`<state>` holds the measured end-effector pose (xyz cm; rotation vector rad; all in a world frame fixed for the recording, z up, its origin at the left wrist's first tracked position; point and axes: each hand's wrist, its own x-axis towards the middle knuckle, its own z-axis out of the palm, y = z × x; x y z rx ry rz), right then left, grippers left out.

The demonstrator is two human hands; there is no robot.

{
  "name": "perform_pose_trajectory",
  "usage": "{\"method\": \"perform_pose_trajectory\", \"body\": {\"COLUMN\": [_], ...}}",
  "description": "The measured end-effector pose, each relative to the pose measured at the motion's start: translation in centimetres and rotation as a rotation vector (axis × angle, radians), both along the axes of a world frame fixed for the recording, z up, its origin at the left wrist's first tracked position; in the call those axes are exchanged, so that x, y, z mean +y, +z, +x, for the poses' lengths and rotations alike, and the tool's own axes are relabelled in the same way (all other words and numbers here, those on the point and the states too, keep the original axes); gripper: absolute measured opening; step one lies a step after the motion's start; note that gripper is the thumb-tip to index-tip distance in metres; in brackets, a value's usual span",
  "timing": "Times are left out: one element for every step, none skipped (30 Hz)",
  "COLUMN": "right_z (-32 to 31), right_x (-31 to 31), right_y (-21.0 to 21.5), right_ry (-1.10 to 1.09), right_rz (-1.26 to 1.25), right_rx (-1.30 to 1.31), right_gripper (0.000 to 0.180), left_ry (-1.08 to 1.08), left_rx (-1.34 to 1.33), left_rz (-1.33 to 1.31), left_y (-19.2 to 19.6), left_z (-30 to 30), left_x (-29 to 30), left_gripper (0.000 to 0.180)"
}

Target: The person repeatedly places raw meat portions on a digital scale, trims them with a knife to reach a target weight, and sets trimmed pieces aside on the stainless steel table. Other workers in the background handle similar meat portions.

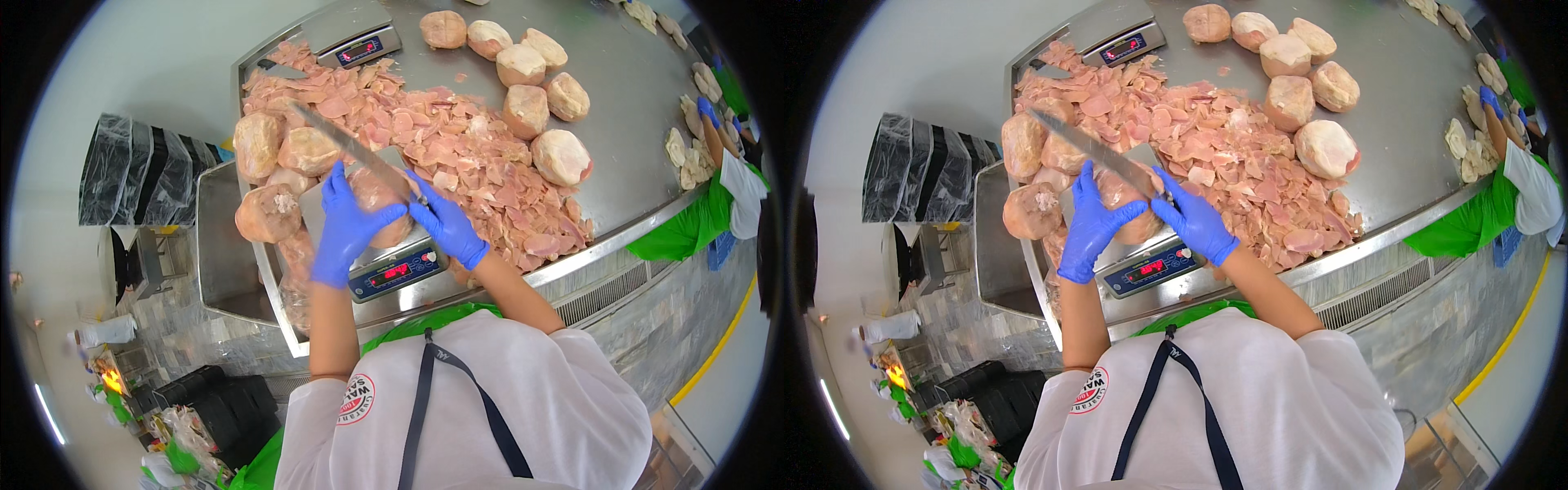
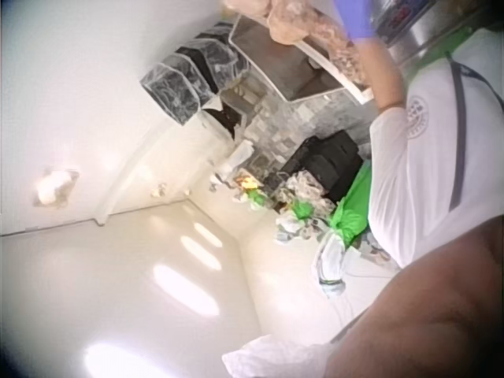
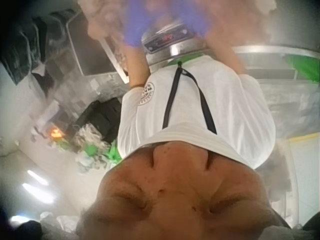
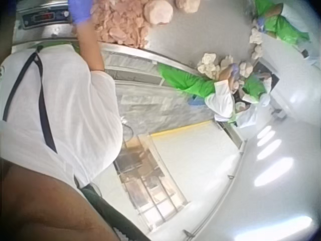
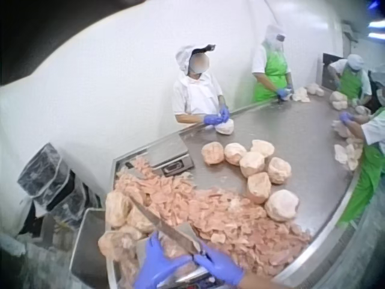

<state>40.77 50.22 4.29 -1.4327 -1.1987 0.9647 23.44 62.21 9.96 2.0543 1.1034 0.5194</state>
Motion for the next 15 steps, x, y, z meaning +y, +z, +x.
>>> {"method": "perform_pose_trajectory", "body": {"right_z": [-0.1,0.2,0.5,0.8,1.1,1.3,1.4,1.4,1.2,1.1,1.4,1.8,2.1,2.3,2.7], "right_x": [-0.8,-1.7,-2.1,-2.5,-3.0,-2.8,-2.5,-2.3,-1.4,-0.7,0.0,0.7,1.0,0.8,0.3], "right_y": [-0.6,-1.1,-1.5,-1.9,-2.3,-1.9,-1.6,-1.1,0.1,0.8,0.9,1.0,1.0,0.8,0.3], "right_ry": [-0.002,0.004,0.017,0.028,0.038,0.06,0.063,0.066,0.05,0.032,0.052,0.072,0.093,0.128,0.17], "right_rz": [0.0,0.006,0.01,0.013,0.014,-0.011,-0.026,-0.044,-0.046,-0.049,-0.01,0.026,0.063,0.037,0.01], "right_rx": [-0.025,-0.003,0.01,0.024,0.038,0.056,0.075,0.096,0.117,0.139,0.165,0.189,0.212,0.236,0.258], "right_gripper": [0.068,0.068,0.068,0.068,0.068,0.068,0.068,0.068,0.068,0.068,0.068,0.068,0.068,0.068,0.068], "left_ry": [0.069,0.081,0.035,-0.011,-0.056,-0.07,-0.082,-0.094,-0.114,-0.138,-0.161,-0.171,-0.181,-0.19,-0.204], "left_rx": [0.001,0.003,-0.028,-0.059,-0.091,-0.1,-0.109,-0.118,-0.077,-0.036,0.005,-0.022,-0.048,-0.075,-0.088], "left_rz": [-0.075,-0.108,-0.111,-0.115,-0.119,-0.136,-0.154,-0.171,-0.134,-0.098,-0.061,-0.098,-0.135,-0.172,-0.239], "left_y": [0.0,0.2,0.0,-0.2,-0.4,-0.2,0.1,0.2,0.2,0.3,0.3,0.4,0.5,0.6,0.6], "left_z": [0.2,0.2,0.1,-0.2,-0.4,-0.4,-0.3,-0.2,0.0,0.2,0.3,0.4,0.4,0.4,0.2], "left_x": [-0.5,-0.7,-0.7,-0.4,-0.1,0.0,0.1,0.2,0.5,0.9,1.2,1.3,1.4,1.5,1.5], "left_gripper": [0.126,0.122,0.121,0.12,0.119,0.118,0.118,0.117,0.118,0.118,0.119,0.119,0.119,0.119,0.12]}}
